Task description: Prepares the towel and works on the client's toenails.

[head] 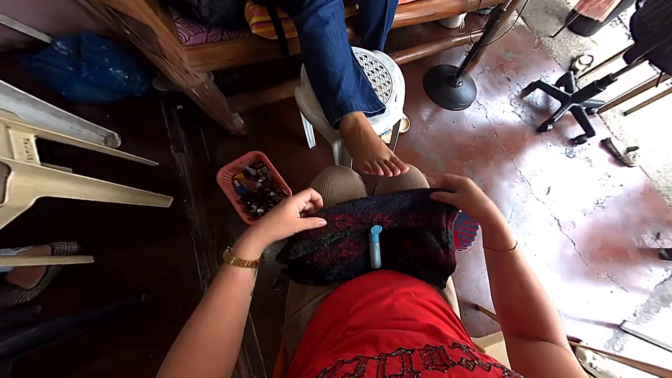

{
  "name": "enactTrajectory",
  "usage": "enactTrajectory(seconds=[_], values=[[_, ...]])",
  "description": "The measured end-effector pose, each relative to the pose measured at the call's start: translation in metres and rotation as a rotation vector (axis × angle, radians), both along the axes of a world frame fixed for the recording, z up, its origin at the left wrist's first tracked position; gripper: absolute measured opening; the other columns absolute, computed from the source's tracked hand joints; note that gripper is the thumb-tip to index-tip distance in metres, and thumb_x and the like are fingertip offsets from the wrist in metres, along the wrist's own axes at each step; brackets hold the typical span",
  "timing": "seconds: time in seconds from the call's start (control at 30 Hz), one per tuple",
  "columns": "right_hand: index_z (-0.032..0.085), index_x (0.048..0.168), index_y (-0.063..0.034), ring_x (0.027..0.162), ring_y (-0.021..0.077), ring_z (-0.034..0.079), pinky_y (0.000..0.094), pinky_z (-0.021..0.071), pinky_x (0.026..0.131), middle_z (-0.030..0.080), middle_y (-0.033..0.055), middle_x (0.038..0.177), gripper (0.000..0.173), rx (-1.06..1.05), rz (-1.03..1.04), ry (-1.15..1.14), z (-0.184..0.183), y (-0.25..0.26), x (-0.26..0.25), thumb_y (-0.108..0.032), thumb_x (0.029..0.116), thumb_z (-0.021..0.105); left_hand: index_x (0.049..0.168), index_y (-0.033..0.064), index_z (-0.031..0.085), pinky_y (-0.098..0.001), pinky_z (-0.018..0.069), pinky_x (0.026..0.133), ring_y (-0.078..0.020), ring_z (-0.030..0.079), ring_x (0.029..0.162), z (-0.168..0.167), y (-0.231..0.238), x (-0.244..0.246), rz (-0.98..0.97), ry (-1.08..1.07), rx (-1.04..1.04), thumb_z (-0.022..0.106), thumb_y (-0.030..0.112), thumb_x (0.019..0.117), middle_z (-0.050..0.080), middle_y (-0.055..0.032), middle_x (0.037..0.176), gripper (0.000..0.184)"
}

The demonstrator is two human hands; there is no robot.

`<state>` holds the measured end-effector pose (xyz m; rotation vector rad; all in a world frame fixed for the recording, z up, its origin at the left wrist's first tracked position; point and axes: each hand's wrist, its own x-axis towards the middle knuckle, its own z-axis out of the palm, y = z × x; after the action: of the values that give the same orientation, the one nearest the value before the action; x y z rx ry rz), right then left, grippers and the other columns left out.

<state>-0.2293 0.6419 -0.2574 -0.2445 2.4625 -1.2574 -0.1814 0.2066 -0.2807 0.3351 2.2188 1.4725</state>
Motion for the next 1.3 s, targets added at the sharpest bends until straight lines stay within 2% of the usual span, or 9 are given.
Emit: enactTrajectory(seconds=[0.1, 0.2, 0.3, 0.37, 0.53, 0.77, 0.97, 1.13, 1.3], values=[[0.068, 0.101, -0.0034, 0.068, 0.0133, 0.063, 0.0352, 0.0550, 0.064, 0.069, 0.0080, 0.083, 0.014, -0.076, -0.101, -0.025, -0.003, 0.024, -0.018, -0.012, 0.0933, 0.074, 0.093, 0.0054, 0.070, -0.0242, 0.0450, 0.058, -0.0067, 0.051, 0.060, -0.001, -0.018, -0.025, -0.001, -0.037, -0.051, 0.078, 0.001, 0.0834, 0.057, 0.0017, 0.067, 0.013], [0.071, 0.099, -0.0066, 0.066, 0.0147, 0.065, 0.0360, 0.0558, 0.062, 0.071, 0.0077, 0.082, 0.014, -0.089, -0.140, 0.009, -0.015, 0.042, -0.034, -0.014, 0.0904, 0.077, 0.077, 0.0091, 0.068, -0.0297, 0.0526, 0.079, -0.0110, 0.062, 0.091, -0.011, -0.018, -0.041, -0.053, -0.002, 0.006, 0.073, 0.005, 0.0837, 0.067, -0.0010, 0.095, 0.009], [0.067, 0.098, -0.0043, 0.064, 0.0149, 0.060, 0.0354, 0.0524, 0.061, 0.067, 0.0091, 0.079, 0.013, 0.009, -0.161, -0.002, -0.007, 0.039, -0.033, -0.010, 0.0916, 0.076, 0.114, 0.0074, 0.064, -0.0409, 0.0583, 0.075, -0.0185, 0.068, 0.083, -0.020, 0.014, -0.038, -0.035, -0.019, -0.086, 0.079, 0.023, 0.0866, 0.070, -0.0086, 0.099, 0.034], [0.069, 0.099, -0.0016, 0.068, 0.0199, 0.062, 0.0428, 0.0527, 0.065, 0.068, 0.0126, 0.082, 0.014, 0.107, -0.182, -0.024, -0.005, 0.038, -0.037, -0.010, 0.0913, 0.077, 0.114, -0.0004, 0.066, -0.0548, 0.0549, 0.081, -0.0307, 0.067, 0.088, -0.018, 0.038, -0.031, -0.137, 0.003, -0.264, 0.083, 0.029, 0.0862, 0.069, -0.0181, 0.097, 0.044], [0.071, 0.096, 0.0000, 0.073, 0.0217, 0.064, 0.0470, 0.0535, 0.071, 0.069, 0.0128, 0.082, 0.014, 0.175, -0.241, -0.045, -0.020, 0.057, -0.034, -0.009, 0.0897, 0.079, 0.075, 0.0113, 0.063, -0.0212, 0.0508, 0.077, -0.0004, 0.061, 0.088, -0.017, 0.053, -0.035, -0.069, -0.172, 0.136, 0.064, -0.003, 0.0755, 0.069, 0.0047, 0.096, 0.014], [0.069, 0.095, -0.0002, 0.069, 0.0148, 0.061, 0.0386, 0.0525, 0.068, 0.067, 0.0084, 0.077, 0.012, 0.102, -0.305, -0.074, -0.028, 0.077, -0.025, -0.007, 0.0899, 0.078, 0.072, 0.0121, 0.062, -0.0222, 0.0488, 0.061, -0.0040, 0.059, 0.066, -0.034, 0.044, -0.070, -0.171, -0.387, 0.159, 0.069, -0.004, 0.0750, 0.063, 0.0030, 0.071, 0.018], [0.072, 0.099, -0.0023, 0.071, 0.0231, 0.064, 0.0499, 0.0524, 0.069, 0.070, 0.0130, 0.082, 0.013, 0.198, -0.325, 0.021, -0.015, 0.063, -0.012, -0.011, 0.0915, 0.078, 0.124, 0.0049, 0.065, -0.0637, 0.0421, 0.104, -0.0475, 0.044, 0.134, -0.054, 0.036, -0.072, 0.229, 0.471, -0.321, 0.084, 0.032, 0.0843, 0.041, -0.0264, 0.150, 0.051], [0.060, 0.127, -0.0061, 0.081, 0.0298, 0.068, 0.0531, 0.0559, 0.074, 0.070, 0.0159, 0.100, 0.036, 0.181, -0.490, 0.103, -0.019, 0.058, 0.027, -0.030, 0.1011, 0.067, 0.105, 0.0023, 0.069, -0.0421, 0.0573, 0.072, -0.0226, 0.065, 0.082, -0.038, 0.022, -0.009, -0.026, 0.316, -0.235, 0.080, 0.040, 0.0855, 0.068, -0.0127, 0.099, 0.044], [0.063, 0.127, 0.0028, 0.101, 0.0386, 0.069, 0.0588, 0.0540, 0.092, 0.069, 0.0253, 0.114, 0.039, 0.251, -0.626, -0.205, -0.063, 0.096, 0.043, -0.027, 0.1020, 0.065, 0.088, 0.0039, 0.070, -0.0432, 0.0549, 0.067, -0.0231, 0.064, 0.076, -0.037, 0.014, 0.050, -0.234, 0.244, -0.310, 0.075, 0.037, 0.0853, 0.067, -0.0117, 0.093, 0.034]])
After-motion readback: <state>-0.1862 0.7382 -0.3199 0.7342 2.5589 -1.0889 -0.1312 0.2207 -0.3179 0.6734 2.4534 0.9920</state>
